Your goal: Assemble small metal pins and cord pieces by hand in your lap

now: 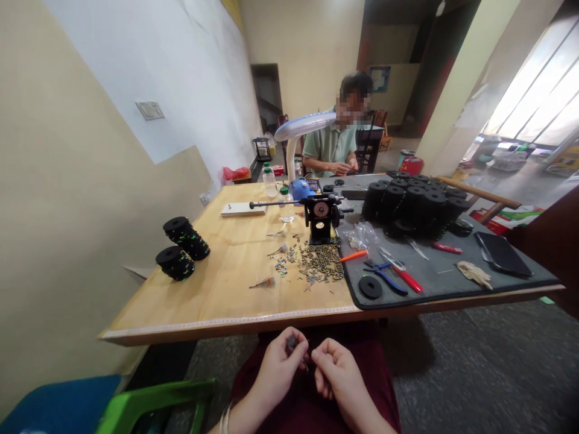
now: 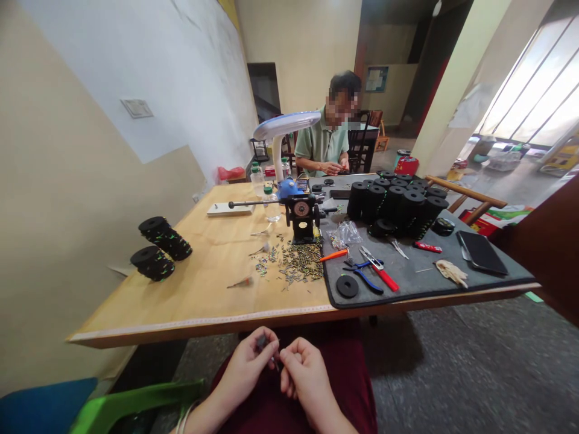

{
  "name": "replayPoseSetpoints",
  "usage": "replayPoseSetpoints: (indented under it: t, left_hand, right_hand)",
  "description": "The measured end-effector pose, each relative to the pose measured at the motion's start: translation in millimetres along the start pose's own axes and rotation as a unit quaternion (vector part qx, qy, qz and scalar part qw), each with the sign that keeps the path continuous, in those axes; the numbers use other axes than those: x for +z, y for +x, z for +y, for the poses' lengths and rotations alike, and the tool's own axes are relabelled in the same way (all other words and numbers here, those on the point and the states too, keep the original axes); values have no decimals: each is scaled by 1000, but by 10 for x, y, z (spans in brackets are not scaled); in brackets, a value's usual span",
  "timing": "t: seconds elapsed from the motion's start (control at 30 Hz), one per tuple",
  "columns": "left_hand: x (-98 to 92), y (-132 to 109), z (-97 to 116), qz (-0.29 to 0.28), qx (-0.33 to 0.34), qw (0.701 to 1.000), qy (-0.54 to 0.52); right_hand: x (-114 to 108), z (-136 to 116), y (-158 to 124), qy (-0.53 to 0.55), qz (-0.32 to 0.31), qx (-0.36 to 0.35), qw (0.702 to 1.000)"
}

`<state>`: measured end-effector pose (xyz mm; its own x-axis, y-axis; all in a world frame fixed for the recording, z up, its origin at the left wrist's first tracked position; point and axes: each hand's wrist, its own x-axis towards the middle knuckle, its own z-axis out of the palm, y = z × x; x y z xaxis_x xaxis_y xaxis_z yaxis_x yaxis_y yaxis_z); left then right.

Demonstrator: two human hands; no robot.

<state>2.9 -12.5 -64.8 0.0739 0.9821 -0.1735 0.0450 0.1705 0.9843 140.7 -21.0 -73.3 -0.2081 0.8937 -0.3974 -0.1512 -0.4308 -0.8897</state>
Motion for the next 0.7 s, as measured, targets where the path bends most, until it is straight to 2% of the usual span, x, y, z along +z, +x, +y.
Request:
replayPoseSetpoints:
  t: [0.13,0.33,0.7]
  left_hand:
    - [-27,-26,-16,21,59,994,85]
    - [-55,-57,36,48,155,962,221]
    - [-89,-67,7,44,231,926,297]
  right_hand:
    - [1,-10,4,9,-6,3,1000]
    - [21,-15,-9,19,-10,17,1000]
    - [26,-36,17,47,-8,31,998]
